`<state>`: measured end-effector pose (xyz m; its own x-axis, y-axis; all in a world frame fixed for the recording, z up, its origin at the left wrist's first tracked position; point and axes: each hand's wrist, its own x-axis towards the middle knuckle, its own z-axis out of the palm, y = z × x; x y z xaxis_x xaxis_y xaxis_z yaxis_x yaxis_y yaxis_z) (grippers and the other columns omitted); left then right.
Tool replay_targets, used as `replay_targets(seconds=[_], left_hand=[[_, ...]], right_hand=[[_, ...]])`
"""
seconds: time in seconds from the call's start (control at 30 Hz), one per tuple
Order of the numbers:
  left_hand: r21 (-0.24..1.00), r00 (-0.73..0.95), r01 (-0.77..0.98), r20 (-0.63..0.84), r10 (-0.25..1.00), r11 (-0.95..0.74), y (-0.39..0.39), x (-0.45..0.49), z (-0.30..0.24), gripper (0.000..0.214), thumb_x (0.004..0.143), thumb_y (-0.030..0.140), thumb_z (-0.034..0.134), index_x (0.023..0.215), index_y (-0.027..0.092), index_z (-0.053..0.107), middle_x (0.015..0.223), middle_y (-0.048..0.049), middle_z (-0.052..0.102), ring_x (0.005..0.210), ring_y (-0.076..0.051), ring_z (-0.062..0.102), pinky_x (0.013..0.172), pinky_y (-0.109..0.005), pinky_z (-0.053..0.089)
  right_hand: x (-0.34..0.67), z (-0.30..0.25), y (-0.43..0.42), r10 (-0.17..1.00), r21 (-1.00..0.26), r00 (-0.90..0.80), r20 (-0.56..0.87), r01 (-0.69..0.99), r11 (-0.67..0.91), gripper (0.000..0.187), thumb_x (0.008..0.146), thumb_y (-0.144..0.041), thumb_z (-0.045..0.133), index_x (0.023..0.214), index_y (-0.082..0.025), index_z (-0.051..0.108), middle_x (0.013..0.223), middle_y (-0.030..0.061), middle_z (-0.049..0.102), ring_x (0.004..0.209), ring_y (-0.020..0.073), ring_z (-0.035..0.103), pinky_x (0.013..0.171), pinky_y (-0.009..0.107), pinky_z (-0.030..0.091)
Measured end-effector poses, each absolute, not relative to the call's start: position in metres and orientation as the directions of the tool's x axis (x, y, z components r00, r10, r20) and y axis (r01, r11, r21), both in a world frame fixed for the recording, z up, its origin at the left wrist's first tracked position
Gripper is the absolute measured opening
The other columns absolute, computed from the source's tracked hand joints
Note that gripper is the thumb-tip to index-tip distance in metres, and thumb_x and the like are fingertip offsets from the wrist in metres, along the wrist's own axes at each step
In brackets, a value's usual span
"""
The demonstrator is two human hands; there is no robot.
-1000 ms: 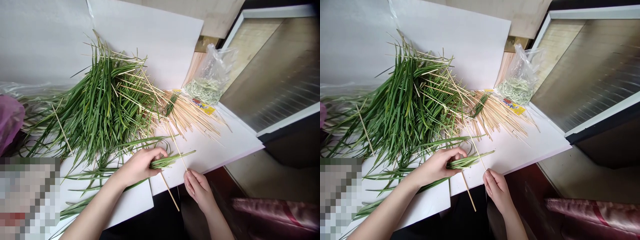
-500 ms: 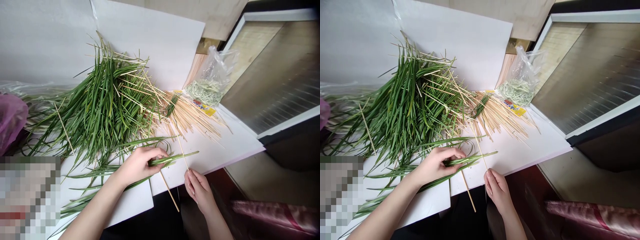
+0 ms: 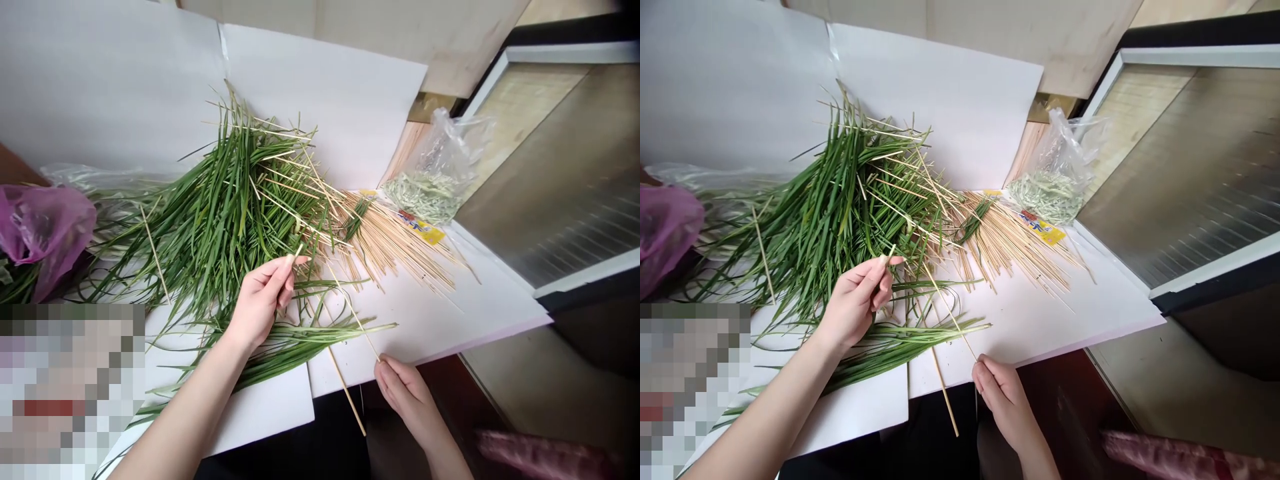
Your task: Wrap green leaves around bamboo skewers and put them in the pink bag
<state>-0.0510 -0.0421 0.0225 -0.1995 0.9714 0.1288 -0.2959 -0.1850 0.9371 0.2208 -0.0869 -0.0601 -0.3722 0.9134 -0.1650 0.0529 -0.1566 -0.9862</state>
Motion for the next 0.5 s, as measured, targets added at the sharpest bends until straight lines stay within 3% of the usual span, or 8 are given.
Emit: replay_targets(seconds=[0.07,0.17,0.27,0.37,0.5], left_hand=[[0.905,-0.148,-0.408,0.065,0.987,-0.120,-0.0392,-0.0536,0.0226,0.033,0.088,0.039,0.072,0.108,0.013,0.076,0.067,0.0035,0.051,0.046,-0.002,0.030,0.040,-0.015,0.026],[0.866,-0.068,-0.499,0.015,0.998,-0.047,-0.0365,-0.0539,0.0210,0.035,0.085,0.035,0.076,0.112,0.012,0.074,0.070,0.0019,0.056,0.048,-0.002,0.034,0.041,-0.013,0.027],[0.850,-0.041,-0.527,-0.011,0.999,-0.012,-0.0354,-0.0519,0.0183,0.023,0.084,0.032,0.078,0.094,0.013,0.072,0.068,0.0003,0.062,0.046,-0.002,0.040,0.042,-0.012,0.029],[0.828,-0.005,-0.557,-0.072,0.997,0.057,-0.0354,-0.0511,0.0162,0.026,0.081,0.032,0.081,0.076,0.012,0.065,0.068,0.0002,0.064,0.045,-0.001,0.043,0.041,-0.012,0.030],[0.816,0.028,-0.566,-0.123,0.992,0.117,-0.0365,-0.0521,0.0138,0.031,0.079,0.035,0.082,0.073,0.012,0.063,0.064,0.0020,0.060,0.045,-0.001,0.044,0.040,-0.011,0.032]], right_hand=[[0.2240,-0.0607,-0.0864,0.907,-0.986,-0.389,-0.161,0.106,-0.130,0.062,0.093,-0.073,0.059,0.063,-0.021,0.042,0.060,-0.0041,0.033,0.052,0.0131,0.029,0.047,0.025,0.026],[0.2262,-0.0599,-0.0863,0.906,-0.979,-0.386,-0.174,0.169,-0.116,0.063,0.093,-0.075,0.057,0.063,-0.022,0.041,0.061,-0.0036,0.033,0.054,0.0144,0.031,0.050,0.026,0.031],[0.2265,-0.0590,-0.0861,0.881,-0.980,-0.456,-0.128,0.194,-0.042,0.061,0.099,-0.070,0.051,0.064,-0.022,0.037,0.061,-0.0037,0.032,0.055,0.0149,0.032,0.051,0.027,0.030],[0.2266,-0.0593,-0.0853,0.863,-0.982,-0.500,-0.076,0.190,0.024,0.058,0.104,-0.063,0.047,0.065,-0.022,0.034,0.062,-0.0038,0.031,0.056,0.0150,0.031,0.051,0.027,0.027],[0.2274,-0.0602,-0.0848,0.855,-0.980,-0.514,-0.063,0.195,0.044,0.055,0.107,-0.057,0.045,0.067,-0.022,0.031,0.063,-0.0040,0.029,0.056,0.0149,0.028,0.049,0.027,0.022]])
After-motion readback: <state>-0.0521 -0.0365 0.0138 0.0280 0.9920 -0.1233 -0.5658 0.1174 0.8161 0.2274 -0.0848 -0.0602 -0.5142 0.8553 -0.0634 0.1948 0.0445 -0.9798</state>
